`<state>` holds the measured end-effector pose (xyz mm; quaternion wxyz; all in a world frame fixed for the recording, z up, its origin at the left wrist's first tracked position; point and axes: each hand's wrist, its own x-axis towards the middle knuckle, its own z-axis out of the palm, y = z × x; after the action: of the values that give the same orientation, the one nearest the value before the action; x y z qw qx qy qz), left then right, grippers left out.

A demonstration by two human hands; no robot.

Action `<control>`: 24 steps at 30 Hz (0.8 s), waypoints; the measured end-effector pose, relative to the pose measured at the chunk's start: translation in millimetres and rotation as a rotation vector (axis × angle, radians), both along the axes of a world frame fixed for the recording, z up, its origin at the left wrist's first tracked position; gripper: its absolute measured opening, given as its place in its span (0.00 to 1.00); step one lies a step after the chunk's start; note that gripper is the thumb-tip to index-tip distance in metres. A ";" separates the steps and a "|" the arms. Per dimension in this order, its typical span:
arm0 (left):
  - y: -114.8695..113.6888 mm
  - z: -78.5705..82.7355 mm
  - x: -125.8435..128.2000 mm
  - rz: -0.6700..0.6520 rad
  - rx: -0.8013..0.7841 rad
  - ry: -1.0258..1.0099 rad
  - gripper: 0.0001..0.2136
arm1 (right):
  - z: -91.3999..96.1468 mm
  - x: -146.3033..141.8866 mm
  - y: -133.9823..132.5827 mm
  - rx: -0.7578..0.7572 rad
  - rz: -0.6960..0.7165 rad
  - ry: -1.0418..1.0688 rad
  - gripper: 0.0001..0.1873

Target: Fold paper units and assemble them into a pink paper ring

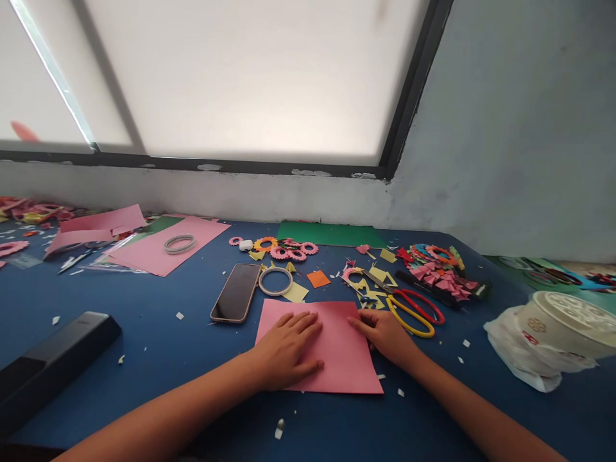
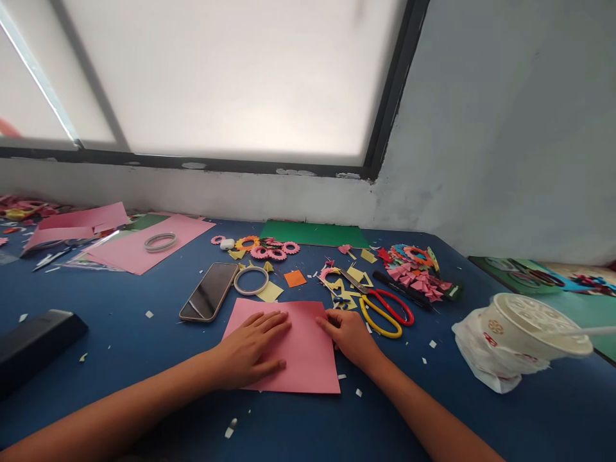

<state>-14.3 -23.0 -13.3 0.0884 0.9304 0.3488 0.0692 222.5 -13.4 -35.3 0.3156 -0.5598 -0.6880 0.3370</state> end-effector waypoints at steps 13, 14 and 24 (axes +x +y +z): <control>88.7 24.7 -92.0 0.630 0.127 0.141 0.23 | -0.4 1.9 0.2 0.026 0.030 -0.043 0.21; 88.4 26.0 -93.4 0.628 0.112 0.163 0.23 | -0.4 2.1 0.2 0.028 0.032 -0.042 0.21; 64.0 48.5 -98.4 0.637 -0.014 0.295 0.22 | 1.4 2.0 -0.2 0.061 0.045 -0.051 0.20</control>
<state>-112.7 41.0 35.2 0.0173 0.7742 0.6311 -0.0442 224.5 -13.6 -34.0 0.3074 -0.5426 -0.7183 0.3084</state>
